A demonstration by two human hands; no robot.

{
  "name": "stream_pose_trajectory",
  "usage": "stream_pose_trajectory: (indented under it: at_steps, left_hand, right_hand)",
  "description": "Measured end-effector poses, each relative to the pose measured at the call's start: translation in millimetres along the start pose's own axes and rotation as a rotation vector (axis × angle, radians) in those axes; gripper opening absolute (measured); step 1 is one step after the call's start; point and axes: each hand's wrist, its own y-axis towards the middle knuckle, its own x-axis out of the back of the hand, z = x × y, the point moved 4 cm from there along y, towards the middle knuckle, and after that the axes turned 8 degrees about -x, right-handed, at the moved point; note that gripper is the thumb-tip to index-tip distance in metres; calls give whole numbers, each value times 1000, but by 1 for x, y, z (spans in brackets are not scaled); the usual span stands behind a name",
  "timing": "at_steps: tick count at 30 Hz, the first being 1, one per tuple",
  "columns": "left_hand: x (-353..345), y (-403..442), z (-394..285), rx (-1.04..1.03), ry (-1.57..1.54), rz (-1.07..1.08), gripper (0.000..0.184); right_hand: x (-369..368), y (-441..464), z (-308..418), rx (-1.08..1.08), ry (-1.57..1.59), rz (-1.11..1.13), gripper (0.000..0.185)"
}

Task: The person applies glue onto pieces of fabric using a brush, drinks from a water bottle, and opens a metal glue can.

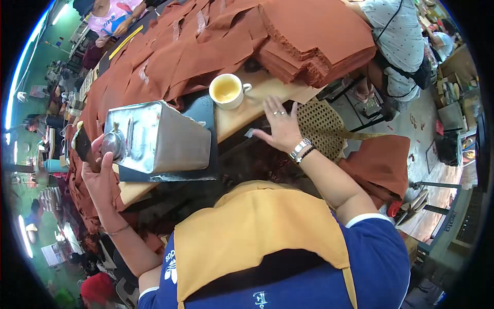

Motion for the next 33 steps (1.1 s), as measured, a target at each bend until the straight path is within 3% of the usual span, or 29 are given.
stream_pose_trajectory:
  at_steps: [1,2,5,8,9,12,13,16,17,19,20,22,25,29,32,33]
  left_hand:
    - [0,0,-4,23,30,15,40]
    - [1,1,-7,45,59,28,40]
    - [2,6,-16,-9,83,78,44]
    - [1,14,-29,-110,200,224,47]
    - [4,16,-27,-55,215,237,50]
    - [-2,27,-45,-135,375,413,52]
    - [-3,30,-47,-148,372,420,54]
    - [-9,39,-70,-263,560,558,53]
    - [-11,40,-74,-303,553,562,51]
    - [-11,45,-77,-472,676,576,46]
    - [-13,49,-80,-357,721,626,43]
    - [-10,55,-67,-559,689,590,42]
    - [-4,63,-51,-622,518,564,43]
    - [13,71,-25,-735,260,207,32]
    - [41,77,47,-114,-666,-249,35]
    - [47,79,55,-83,-916,-219,38]
  right_hand:
    - [3,0,7,61,1,12,92]
    - [5,6,-6,-1,-47,187,91]
    - [12,15,-32,-208,-31,87,88]
    - [-3,1,2,-35,3,43,83]
    - [2,2,1,-31,-26,99,83]
    - [10,17,-38,-366,-59,68,86]
    - [10,15,-37,-375,23,60,86]
    - [0,-10,12,-218,201,96,83]
    - [18,-15,39,-41,434,52,84]
    - [67,-8,95,247,690,-13,107]
    - [80,-2,119,351,861,-36,119]
    - [76,9,158,354,1116,88,141]
    - [61,23,192,315,1239,27,144]
    - [69,17,204,192,1232,-47,139]
    - [87,-1,200,144,1158,-156,138]
    - [101,-7,194,136,1129,-213,137]
